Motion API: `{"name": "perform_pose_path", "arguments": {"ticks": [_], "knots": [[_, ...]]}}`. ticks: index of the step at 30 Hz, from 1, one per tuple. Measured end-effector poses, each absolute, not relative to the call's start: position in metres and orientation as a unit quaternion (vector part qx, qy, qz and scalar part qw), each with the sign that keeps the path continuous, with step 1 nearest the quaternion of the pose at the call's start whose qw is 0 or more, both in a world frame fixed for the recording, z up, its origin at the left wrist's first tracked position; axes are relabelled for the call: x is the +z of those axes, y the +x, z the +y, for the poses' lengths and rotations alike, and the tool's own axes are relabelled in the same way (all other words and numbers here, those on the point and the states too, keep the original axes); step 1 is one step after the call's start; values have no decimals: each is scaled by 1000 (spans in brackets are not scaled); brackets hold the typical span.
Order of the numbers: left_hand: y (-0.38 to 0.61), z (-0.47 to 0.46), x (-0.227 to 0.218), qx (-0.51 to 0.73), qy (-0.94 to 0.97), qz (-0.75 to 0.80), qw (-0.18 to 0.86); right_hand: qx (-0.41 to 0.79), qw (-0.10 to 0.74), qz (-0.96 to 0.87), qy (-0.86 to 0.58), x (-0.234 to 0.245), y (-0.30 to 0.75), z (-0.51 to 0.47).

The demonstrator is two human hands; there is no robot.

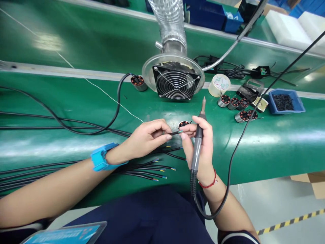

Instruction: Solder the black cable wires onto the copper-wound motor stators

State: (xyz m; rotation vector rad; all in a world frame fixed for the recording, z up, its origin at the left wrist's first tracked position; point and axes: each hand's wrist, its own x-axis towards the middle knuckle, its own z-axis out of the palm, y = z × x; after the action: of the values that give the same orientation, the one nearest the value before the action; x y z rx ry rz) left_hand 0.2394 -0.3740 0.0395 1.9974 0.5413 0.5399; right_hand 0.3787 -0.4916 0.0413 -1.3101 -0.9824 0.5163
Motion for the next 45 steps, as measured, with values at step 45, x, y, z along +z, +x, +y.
{"name": "perform_pose_path", "arguments": {"ticks": [45], "knots": [[252,-364,32,145,665,318,659,158,556,-466,-670,25,385,-509]]}}
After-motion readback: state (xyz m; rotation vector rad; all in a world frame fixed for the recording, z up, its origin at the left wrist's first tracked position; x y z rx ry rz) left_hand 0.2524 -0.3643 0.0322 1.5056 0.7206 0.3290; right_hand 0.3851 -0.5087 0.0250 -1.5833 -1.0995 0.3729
